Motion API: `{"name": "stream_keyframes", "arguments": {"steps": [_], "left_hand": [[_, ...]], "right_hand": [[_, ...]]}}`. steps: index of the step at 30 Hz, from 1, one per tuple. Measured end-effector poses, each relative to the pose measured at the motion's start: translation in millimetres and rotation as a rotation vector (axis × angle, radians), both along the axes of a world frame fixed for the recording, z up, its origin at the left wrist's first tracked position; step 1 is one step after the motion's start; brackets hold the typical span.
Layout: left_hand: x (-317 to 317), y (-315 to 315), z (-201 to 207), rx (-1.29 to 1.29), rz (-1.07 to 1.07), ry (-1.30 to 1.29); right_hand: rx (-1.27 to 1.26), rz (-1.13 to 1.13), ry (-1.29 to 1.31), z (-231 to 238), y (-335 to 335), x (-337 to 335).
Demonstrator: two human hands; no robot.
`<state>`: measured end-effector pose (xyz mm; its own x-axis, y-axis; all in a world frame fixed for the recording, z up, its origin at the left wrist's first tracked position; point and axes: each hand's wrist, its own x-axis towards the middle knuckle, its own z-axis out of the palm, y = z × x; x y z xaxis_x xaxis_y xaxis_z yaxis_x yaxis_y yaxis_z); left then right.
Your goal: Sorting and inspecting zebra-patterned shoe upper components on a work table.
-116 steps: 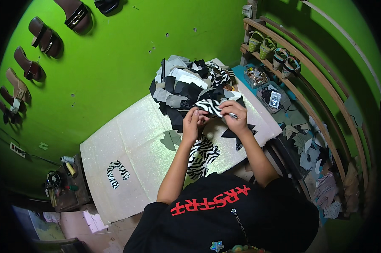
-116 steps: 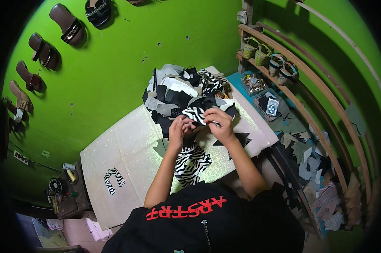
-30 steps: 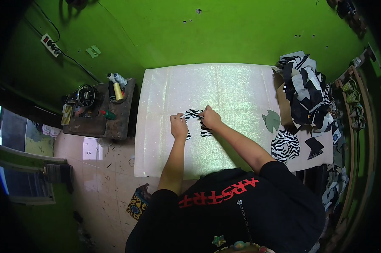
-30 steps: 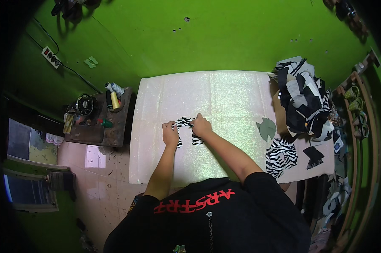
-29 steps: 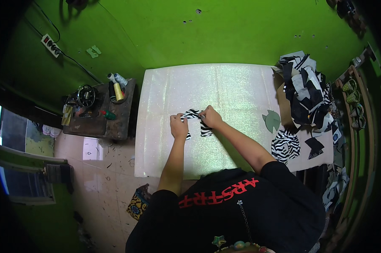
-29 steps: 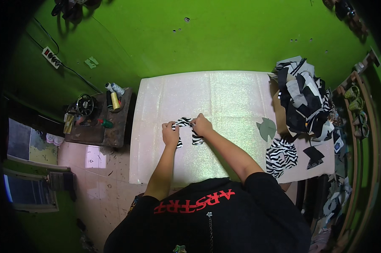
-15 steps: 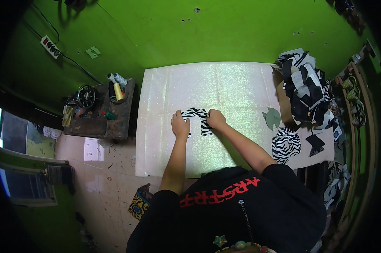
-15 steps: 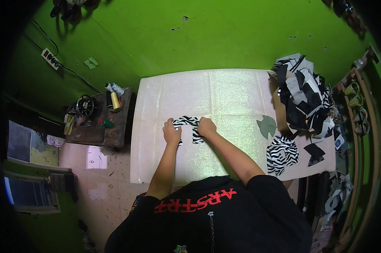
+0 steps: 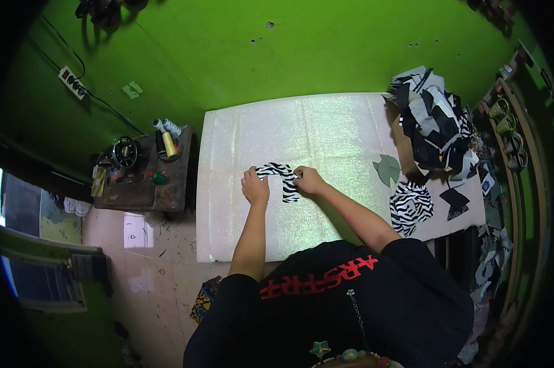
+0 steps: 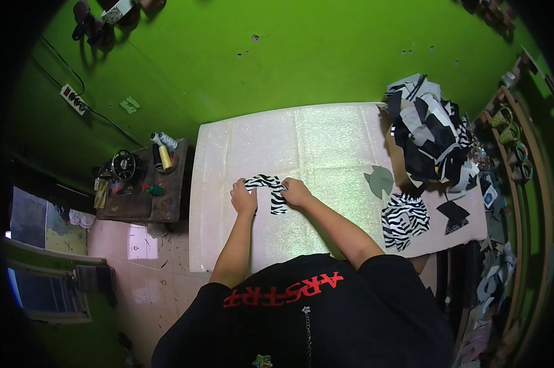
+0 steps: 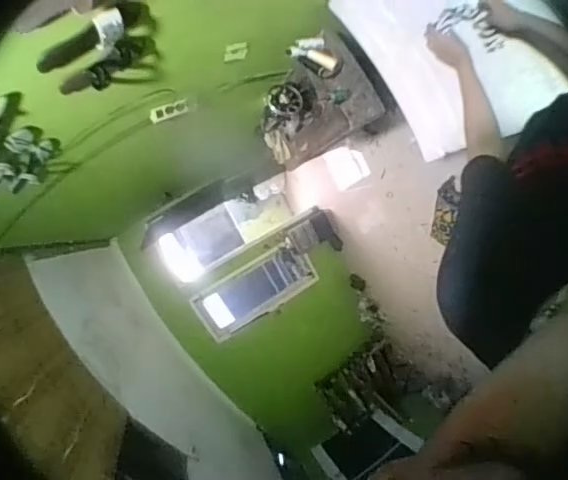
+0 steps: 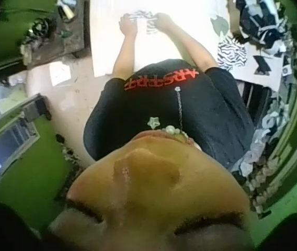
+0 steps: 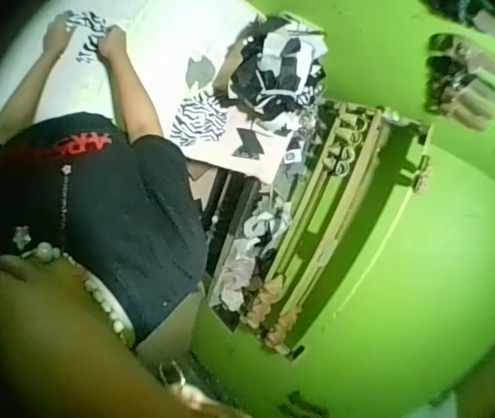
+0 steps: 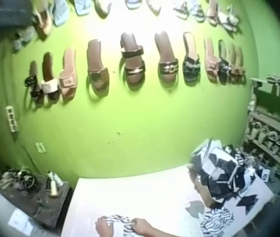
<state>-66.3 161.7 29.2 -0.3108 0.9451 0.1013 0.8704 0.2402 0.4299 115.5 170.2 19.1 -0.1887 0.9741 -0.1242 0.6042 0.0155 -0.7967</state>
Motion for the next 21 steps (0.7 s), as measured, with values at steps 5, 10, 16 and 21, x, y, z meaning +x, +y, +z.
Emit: {"name": "stream_keyframes", "arguments": {"steps": [5,10,16,21], "left_hand": [[27.7,-8.9,5.5,0.0,0.01,0.023],[96.7,-27.7,22.9,0.069,-0.151,-0.008],[191.2,-55.2,25.6,0.125,-0.553,-0.129],[262.3,-67.4,15.0,-0.002,-0.948,-0.338]], "right_hand": [[-0.033,-0.103,0.132,0.9,-20.0,50.0],[-0.016,-0.346,0.177,15.8,-53.3,129.0],[0.109,-0.596,0.124,24.7,-103.0,226.5],[0.125,-0.768,-0.187,23.2,-146.7,293.9]]}}
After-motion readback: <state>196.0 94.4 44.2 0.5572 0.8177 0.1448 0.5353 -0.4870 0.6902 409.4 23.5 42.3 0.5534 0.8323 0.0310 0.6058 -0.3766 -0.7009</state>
